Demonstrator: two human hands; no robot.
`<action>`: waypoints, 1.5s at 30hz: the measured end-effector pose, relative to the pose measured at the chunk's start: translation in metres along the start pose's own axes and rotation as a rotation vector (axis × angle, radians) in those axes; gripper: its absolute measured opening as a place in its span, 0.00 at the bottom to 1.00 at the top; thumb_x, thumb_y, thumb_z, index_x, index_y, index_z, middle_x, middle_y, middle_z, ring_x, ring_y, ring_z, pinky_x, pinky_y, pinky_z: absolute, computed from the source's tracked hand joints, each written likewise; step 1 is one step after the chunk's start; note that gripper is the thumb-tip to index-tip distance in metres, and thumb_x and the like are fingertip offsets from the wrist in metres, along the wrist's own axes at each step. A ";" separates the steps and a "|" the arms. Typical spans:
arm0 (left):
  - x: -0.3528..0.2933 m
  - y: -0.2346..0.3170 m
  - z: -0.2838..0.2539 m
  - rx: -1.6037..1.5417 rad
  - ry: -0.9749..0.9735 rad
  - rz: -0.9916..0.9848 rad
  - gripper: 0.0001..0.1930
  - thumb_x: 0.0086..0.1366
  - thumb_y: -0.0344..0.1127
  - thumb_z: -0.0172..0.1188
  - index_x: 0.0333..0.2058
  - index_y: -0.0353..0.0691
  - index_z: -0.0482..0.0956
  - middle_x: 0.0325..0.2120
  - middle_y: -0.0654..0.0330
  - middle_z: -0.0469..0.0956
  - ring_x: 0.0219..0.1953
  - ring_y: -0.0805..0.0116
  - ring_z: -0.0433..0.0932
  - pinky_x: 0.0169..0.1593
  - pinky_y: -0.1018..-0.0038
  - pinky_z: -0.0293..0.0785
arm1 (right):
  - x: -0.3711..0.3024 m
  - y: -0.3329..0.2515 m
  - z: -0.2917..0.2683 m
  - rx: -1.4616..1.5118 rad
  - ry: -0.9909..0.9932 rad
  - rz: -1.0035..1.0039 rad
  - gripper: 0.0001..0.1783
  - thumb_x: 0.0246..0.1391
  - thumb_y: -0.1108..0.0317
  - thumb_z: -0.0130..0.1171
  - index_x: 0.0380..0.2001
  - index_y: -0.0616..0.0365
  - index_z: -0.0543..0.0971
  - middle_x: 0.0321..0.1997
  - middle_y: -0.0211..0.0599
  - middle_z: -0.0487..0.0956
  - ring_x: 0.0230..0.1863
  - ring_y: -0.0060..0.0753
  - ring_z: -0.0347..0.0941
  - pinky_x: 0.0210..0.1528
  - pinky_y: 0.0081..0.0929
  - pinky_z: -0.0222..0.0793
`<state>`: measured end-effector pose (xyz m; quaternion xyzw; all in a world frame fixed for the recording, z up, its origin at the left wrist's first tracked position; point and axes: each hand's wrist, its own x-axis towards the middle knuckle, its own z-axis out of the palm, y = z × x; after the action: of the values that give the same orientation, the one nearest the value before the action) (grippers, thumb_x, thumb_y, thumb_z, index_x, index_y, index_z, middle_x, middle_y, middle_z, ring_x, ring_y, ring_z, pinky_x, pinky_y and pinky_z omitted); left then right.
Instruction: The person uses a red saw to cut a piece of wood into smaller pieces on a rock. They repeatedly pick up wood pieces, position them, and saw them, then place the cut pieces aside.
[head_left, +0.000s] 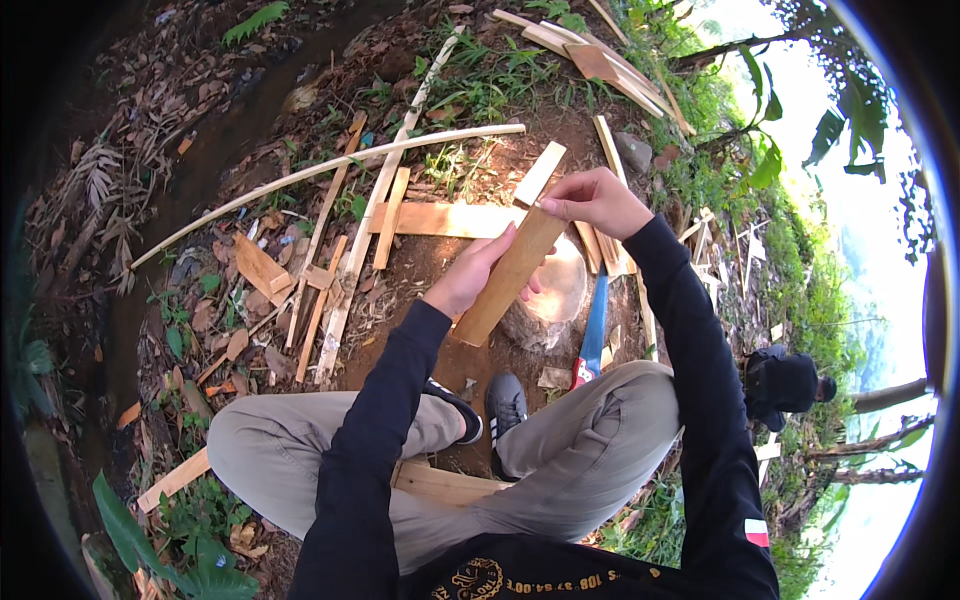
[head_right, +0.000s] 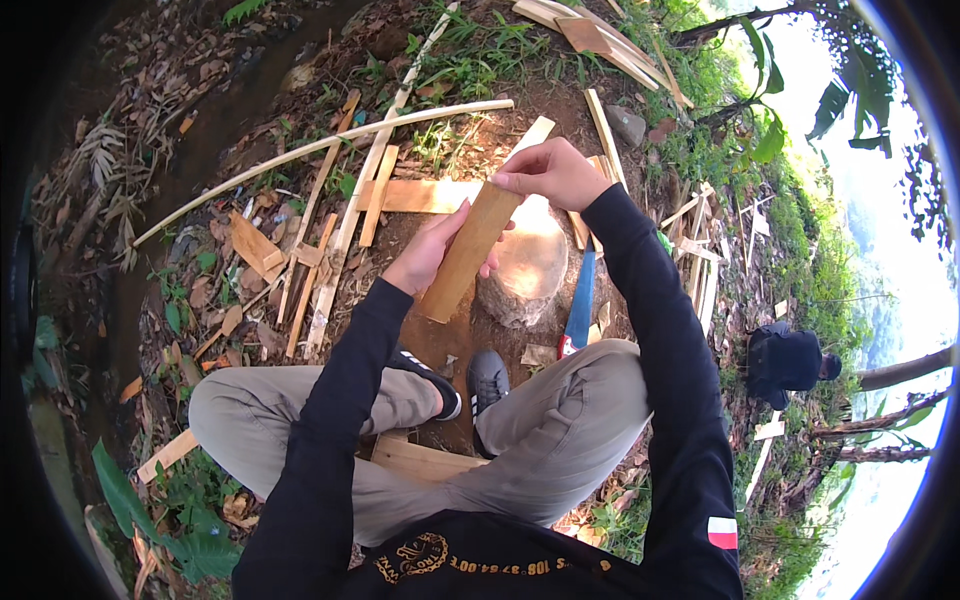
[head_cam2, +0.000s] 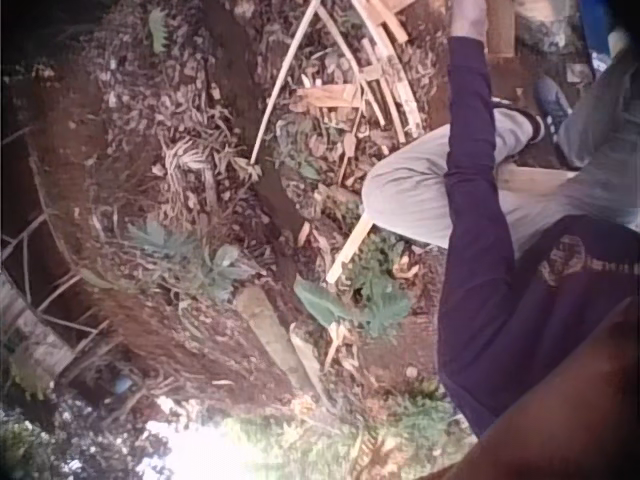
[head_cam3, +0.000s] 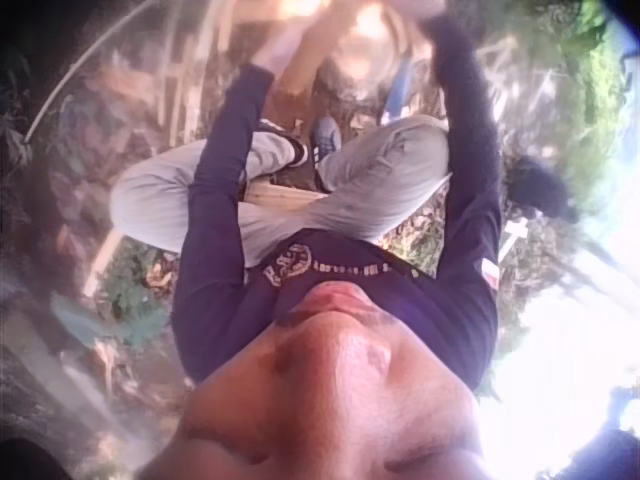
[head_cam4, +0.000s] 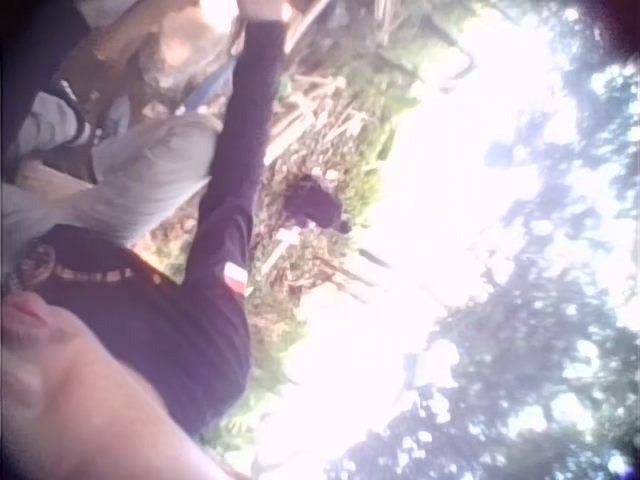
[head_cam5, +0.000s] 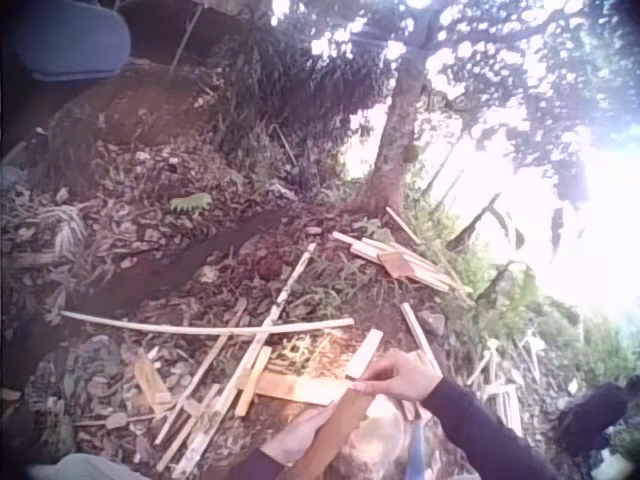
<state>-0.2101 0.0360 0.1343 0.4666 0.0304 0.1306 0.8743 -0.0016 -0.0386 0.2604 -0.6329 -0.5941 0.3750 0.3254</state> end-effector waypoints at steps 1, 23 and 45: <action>-0.003 0.003 -0.001 -0.004 -0.015 -0.029 0.30 0.80 0.54 0.32 0.60 0.31 0.68 0.51 0.51 0.78 0.34 0.67 0.83 0.37 0.71 0.81 | 0.003 0.005 0.001 -0.004 -0.034 0.029 0.12 0.61 0.64 0.67 0.41 0.63 0.85 0.32 0.26 0.82 0.35 0.15 0.76 0.39 0.19 0.72; -0.024 -0.020 -0.024 -0.198 0.020 -0.114 0.31 0.79 0.57 0.34 0.64 0.35 0.65 0.48 0.57 0.78 0.33 0.71 0.82 0.34 0.72 0.82 | 0.014 0.053 0.048 0.269 0.182 0.178 0.12 0.68 0.63 0.57 0.45 0.59 0.81 0.34 0.27 0.81 0.36 0.18 0.76 0.41 0.22 0.77; -0.019 -0.040 -0.022 -0.114 0.129 -0.194 0.33 0.79 0.59 0.31 0.64 0.36 0.66 0.45 0.56 0.78 0.36 0.69 0.80 0.40 0.71 0.81 | -0.002 0.096 0.035 0.082 -0.005 0.287 0.28 0.69 0.43 0.51 0.56 0.55 0.75 0.45 0.36 0.80 0.42 0.31 0.82 0.43 0.27 0.78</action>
<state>-0.2241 0.0272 0.0875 0.4015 0.1240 0.0767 0.9042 0.0169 -0.0497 0.1609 -0.6965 -0.4824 0.4433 0.2927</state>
